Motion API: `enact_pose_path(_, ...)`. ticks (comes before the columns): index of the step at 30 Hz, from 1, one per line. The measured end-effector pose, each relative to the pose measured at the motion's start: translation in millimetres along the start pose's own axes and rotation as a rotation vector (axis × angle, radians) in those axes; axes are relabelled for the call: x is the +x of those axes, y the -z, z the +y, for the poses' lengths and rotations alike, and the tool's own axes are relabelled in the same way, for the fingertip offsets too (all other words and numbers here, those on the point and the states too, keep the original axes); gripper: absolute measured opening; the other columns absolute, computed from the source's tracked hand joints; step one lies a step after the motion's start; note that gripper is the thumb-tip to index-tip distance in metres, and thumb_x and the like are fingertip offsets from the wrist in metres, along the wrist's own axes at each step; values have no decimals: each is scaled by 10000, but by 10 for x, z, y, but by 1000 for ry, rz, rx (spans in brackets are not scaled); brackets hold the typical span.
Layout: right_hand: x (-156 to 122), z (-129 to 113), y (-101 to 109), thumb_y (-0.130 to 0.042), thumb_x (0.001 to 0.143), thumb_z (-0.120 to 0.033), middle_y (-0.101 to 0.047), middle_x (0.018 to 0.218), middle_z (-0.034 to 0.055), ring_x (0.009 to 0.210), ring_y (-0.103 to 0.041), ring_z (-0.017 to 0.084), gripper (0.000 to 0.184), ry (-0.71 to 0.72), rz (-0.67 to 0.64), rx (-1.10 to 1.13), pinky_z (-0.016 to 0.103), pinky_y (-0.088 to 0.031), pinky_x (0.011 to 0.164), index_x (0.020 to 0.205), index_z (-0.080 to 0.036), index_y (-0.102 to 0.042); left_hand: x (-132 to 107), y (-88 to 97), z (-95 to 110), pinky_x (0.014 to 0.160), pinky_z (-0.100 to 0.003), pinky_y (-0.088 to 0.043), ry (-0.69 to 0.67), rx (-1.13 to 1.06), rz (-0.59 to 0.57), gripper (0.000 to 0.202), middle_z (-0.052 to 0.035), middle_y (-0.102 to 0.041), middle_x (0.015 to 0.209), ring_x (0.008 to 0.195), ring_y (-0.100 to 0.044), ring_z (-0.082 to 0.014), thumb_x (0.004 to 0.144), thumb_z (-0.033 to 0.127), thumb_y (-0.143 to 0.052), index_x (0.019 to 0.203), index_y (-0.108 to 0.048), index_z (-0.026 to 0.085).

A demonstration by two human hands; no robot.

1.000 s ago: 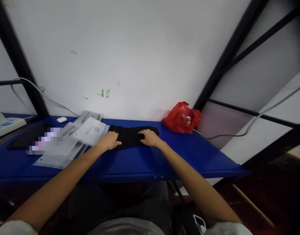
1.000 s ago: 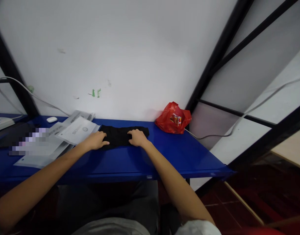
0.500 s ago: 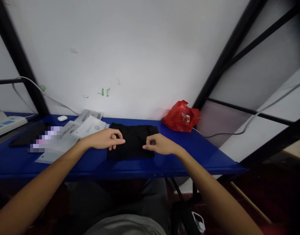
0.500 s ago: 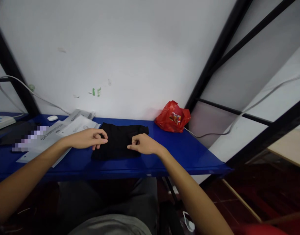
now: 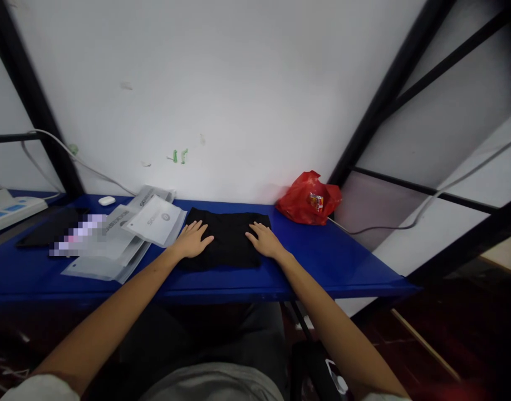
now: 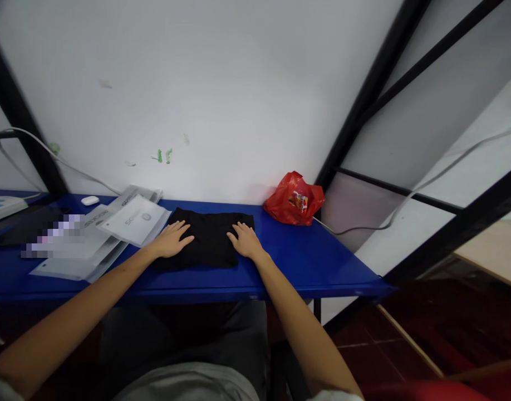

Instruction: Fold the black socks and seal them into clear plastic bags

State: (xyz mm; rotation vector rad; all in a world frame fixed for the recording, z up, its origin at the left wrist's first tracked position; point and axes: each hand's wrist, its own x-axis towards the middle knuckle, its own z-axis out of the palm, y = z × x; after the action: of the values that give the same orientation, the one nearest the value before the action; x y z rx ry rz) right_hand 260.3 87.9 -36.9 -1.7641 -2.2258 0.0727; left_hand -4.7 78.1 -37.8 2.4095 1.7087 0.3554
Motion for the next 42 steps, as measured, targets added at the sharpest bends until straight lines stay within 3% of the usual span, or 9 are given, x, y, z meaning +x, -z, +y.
enact_pose_path(6,57,18,-86,-382,928,-415,-379,1440,172,1357,-305,285,518,-8,36,63,468,-247,1100,1332,-99,-456,10,12,-5,1109,-424,-182,13,-11,39,639,-146,-271,1496,1388,-207,-287,907,523,-261,1386,-376,115)
enact_pose_path(14,100,67,-120,-431,908,-420,-430,1415,138,1340,-348,254,467,-14,75,112,448,-275,1092,1292,-165,-506,32,23,-43,1102,-424,-198,-5,-38,45,599,-136,-295,1487,1385,-223,-271,902,493,-293,1374,-393,138)
enact_pose_path(34,188,107,-149,-500,872,-406,-474,1382,133,1307,-401,250,450,-11,107,168,413,-317,1079,1240,-152,-553,20,62,-37,1109,-373,-207,6,-51,62,575,-121,-331,1475,1374,-259,-255,904,488,-331,1343,-444,134)
enact_pose_path(38,200,124,-185,-547,839,-385,-529,1325,133,1264,-451,256,404,1,193,187,424,-352,1054,1176,-168,-594,12,54,-30,1111,-357,-211,17,-30,75,560,-124,-356,1462,1369,-275,-248,910,467,-343,1339,-448,122)
enact_pose_path(42,132,92,-141,-598,790,-329,-576,1250,122,1196,-499,263,318,40,382,208,444,-401,1002,1071,-183,-632,-10,51,-28,1102,-352,-241,-13,-28,108,526,-133,-427,1416,1341,-328,-251,910,437,-374,1307,-479,106)
